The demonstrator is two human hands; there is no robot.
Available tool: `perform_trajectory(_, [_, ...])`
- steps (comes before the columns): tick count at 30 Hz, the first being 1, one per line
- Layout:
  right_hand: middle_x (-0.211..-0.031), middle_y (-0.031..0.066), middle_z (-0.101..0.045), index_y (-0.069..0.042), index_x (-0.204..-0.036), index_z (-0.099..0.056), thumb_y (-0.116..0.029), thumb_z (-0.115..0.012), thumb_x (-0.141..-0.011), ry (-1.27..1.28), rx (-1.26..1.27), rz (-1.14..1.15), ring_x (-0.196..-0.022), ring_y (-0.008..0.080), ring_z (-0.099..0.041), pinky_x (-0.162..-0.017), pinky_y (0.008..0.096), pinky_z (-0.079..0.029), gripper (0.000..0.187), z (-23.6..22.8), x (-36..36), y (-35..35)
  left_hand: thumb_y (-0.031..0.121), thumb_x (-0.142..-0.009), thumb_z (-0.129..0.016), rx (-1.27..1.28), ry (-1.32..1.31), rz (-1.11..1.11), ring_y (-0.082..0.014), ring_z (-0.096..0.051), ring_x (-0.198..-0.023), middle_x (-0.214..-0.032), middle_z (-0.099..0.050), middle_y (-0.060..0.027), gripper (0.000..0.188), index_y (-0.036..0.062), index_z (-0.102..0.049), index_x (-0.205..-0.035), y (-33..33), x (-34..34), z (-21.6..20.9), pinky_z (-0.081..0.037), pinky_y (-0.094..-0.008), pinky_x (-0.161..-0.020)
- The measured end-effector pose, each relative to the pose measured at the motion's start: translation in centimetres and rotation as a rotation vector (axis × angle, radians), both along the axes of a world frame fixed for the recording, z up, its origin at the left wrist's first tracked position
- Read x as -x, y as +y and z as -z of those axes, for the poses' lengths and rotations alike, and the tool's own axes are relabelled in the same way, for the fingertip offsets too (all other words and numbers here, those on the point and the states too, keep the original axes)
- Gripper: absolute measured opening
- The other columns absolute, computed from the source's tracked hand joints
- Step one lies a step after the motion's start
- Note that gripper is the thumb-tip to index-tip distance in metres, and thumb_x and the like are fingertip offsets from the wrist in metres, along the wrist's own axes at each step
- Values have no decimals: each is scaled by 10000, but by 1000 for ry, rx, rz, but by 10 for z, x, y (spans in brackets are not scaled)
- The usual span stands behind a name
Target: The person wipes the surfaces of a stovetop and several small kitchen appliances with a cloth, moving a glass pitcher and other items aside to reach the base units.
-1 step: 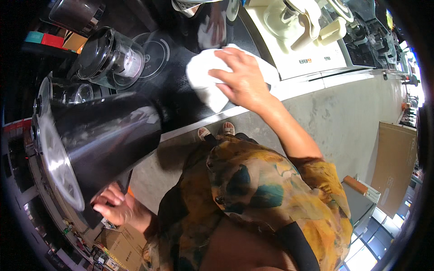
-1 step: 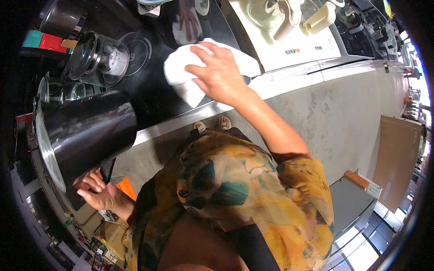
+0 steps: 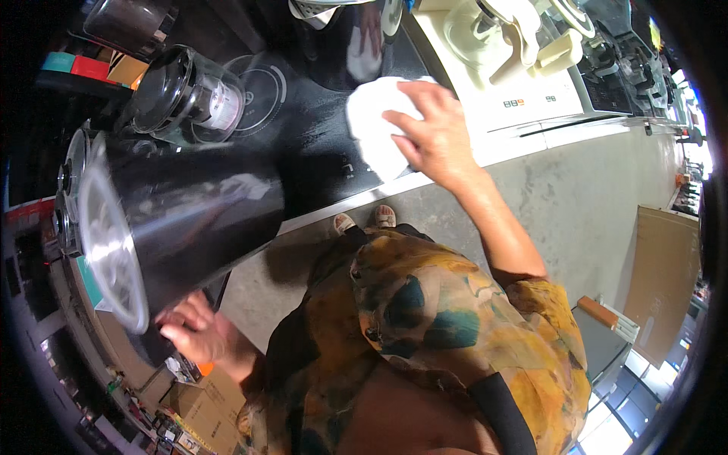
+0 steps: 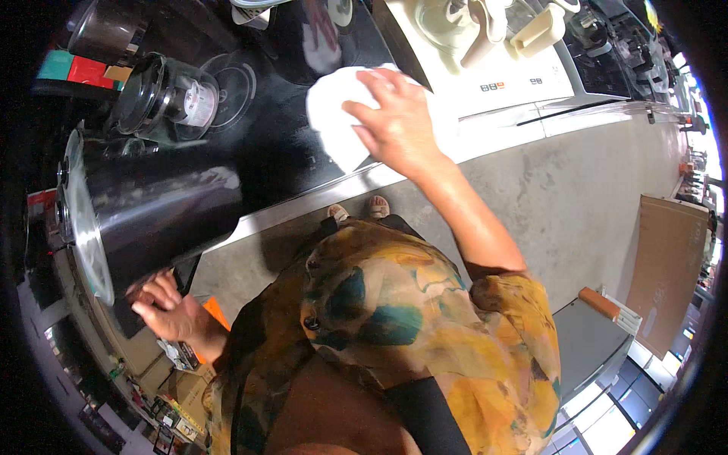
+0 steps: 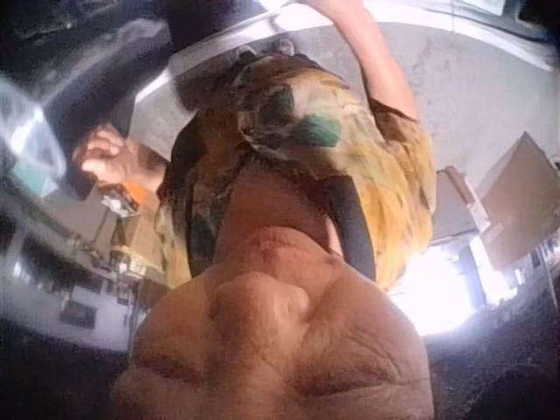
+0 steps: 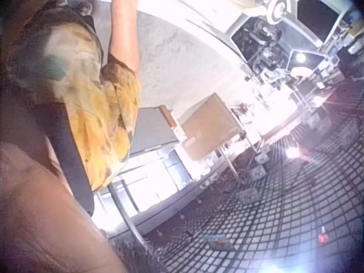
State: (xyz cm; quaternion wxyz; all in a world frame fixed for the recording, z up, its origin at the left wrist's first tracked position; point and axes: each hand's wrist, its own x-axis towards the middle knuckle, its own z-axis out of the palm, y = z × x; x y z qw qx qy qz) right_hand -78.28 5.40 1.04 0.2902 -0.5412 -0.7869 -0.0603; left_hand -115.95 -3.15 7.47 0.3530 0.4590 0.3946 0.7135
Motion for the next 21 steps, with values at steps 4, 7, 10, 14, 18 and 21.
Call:
perform_trajectory(4, [-1241, 87, -563, -195, -1024, -687, -152, -774, -664, -41, 36, 130, -1120, 317, -519, -801, 435, -466, 373, -11, -25, -19, 371, -1001, -464, 22, 72, 13, -92, -311, -492, -564, -308, 34, 370, 114, -445, -736, 23, -19, 17, -339, -289, -597])
perform_trajectory(7, [-1268, 79, -555, -196, -1046, -685, -136, -774, -665, -30, 53, 159, -1133, 321, -516, -805, 440, -467, 396, -9, -24, -26, 226, -985, -487, 37, 91, 61, -93, -311, -475, -566, -343, 17, 271, 92, -464, -750, 37, -27, 24, -306, -250, -510])
perform_trajectory(10, [-1280, 77, -552, -196, -1056, -684, -123, -774, -661, -20, 60, 176, -1140, 319, -514, -808, 441, -468, 412, -9, -22, -28, 140, -970, -491, -3, 100, 112, -93, -323, -467, -558, -355, 6, 189, 43, -514, -809, 47, -36, 31, -293, -242, -466])
perform_trajectory(14, [-1283, 75, -549, -202, -1061, -684, -112, -772, -660, -18, 84, 182, -1144, 316, -514, -813, 438, -465, 420, -11, -21, -27, 123, -969, -476, -4, 177, 143, -91, -341, -481, -569, -381, 3, 190, -42, -565, -1000, 58, -33, 39, -301, -243, -481])
perform_trajectory(18, [-1284, 75, -547, -205, -1062, -683, -106, -770, -660, -22, 85, 193, -1149, 318, -513, -832, 437, -459, 423, -11, -17, -26, 123, -959, -493, 37, 151, 130, -103, -344, -487, -587, -394, -5, 157, 7, -547, -866, 61, -27, 47, -302, -248, -490])
perform_trajectory(21, [-1283, 76, -546, -205, -1060, -683, -108, -772, -661, -15, 88, 213, -1154, 319, -512, -844, 437, -455, 420, -10, -15, -26, 173, -955, -520, 104, 151, 110, -124, -364, -510, -590, -395, -15, 268, 83, -458, -709, 63, -23, 51, -317, -273, -501])
